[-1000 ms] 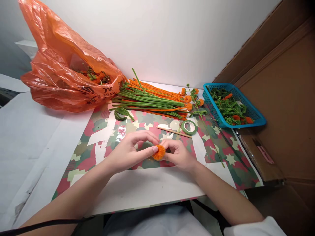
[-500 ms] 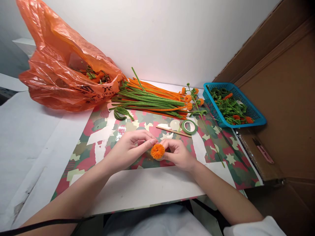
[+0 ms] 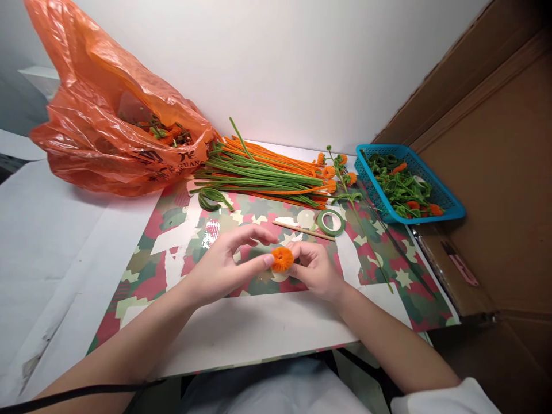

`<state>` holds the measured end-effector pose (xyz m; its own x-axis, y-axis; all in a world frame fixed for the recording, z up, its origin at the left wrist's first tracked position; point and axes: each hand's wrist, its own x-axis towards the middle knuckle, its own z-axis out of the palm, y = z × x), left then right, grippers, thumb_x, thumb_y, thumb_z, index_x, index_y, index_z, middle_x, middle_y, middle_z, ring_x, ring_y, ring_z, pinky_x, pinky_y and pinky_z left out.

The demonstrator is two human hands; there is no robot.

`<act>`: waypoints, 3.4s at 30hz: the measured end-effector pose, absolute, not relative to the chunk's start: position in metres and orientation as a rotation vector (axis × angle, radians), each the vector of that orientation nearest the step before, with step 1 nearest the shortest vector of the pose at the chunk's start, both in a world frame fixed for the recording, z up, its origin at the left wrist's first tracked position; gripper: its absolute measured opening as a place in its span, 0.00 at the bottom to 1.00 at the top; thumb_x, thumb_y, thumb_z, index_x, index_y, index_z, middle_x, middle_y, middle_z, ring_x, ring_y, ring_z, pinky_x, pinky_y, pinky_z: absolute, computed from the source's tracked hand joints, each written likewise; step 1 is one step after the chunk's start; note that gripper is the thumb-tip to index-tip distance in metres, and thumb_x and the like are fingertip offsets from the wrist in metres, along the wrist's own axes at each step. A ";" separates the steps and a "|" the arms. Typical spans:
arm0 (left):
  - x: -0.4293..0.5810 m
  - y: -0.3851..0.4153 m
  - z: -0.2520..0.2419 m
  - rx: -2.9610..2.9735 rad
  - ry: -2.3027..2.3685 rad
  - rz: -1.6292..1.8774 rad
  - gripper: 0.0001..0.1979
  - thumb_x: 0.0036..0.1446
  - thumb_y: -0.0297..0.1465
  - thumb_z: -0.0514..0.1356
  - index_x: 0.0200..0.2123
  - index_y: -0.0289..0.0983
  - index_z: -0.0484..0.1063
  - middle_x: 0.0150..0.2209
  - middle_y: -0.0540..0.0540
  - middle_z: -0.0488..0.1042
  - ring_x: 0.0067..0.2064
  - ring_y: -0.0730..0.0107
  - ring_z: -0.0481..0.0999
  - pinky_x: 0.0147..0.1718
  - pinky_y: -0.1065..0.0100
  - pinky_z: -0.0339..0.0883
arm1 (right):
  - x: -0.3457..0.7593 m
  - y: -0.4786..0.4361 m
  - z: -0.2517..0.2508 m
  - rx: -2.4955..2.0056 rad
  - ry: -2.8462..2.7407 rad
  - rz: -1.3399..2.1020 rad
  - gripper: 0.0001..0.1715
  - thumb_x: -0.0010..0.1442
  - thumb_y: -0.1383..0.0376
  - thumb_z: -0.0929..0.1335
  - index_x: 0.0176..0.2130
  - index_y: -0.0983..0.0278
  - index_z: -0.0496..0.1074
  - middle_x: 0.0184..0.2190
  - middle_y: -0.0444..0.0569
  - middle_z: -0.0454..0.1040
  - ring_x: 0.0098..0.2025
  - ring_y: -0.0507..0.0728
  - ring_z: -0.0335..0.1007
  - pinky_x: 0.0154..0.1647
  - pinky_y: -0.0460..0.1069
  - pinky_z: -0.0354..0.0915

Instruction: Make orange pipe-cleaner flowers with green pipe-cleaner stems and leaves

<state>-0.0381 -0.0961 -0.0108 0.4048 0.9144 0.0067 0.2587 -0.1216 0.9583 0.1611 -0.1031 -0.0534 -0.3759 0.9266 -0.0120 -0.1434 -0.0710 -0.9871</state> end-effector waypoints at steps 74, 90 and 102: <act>-0.036 -0.090 -0.038 1.116 0.617 0.745 0.22 0.50 0.42 0.69 0.48 0.43 0.76 0.43 0.45 0.72 0.44 0.63 0.70 0.41 0.66 0.71 | 0.158 -0.103 -0.051 -0.794 -0.960 1.941 0.19 0.37 0.53 0.81 0.25 0.61 0.78 0.30 0.46 0.75 0.40 0.55 0.70 0.39 0.49 0.66; -0.027 -0.096 -0.030 1.171 0.861 0.720 0.10 0.56 0.36 0.65 0.30 0.36 0.71 0.31 0.48 0.72 0.34 0.70 0.73 0.32 0.69 0.68 | 0.163 -0.100 -0.044 -0.757 -0.726 1.936 0.18 0.42 0.53 0.80 0.23 0.60 0.74 0.25 0.42 0.68 0.32 0.52 0.62 0.41 0.49 0.62; -0.017 -0.111 -0.037 2.141 1.006 0.985 0.02 0.59 0.28 0.61 0.37 0.37 0.74 0.33 0.47 0.77 0.33 0.70 0.74 0.32 0.70 0.66 | 0.161 -0.098 -0.051 -0.803 -0.652 1.891 0.17 0.41 0.56 0.81 0.24 0.62 0.76 0.27 0.42 0.70 0.32 0.50 0.63 0.38 0.48 0.62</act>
<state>-0.0171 -0.1115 -0.0370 0.4454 0.8131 0.3748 0.3923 -0.5535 0.7347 0.1610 -0.0975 -0.0511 -0.3365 0.9066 -0.2546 -0.5567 -0.4095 -0.7227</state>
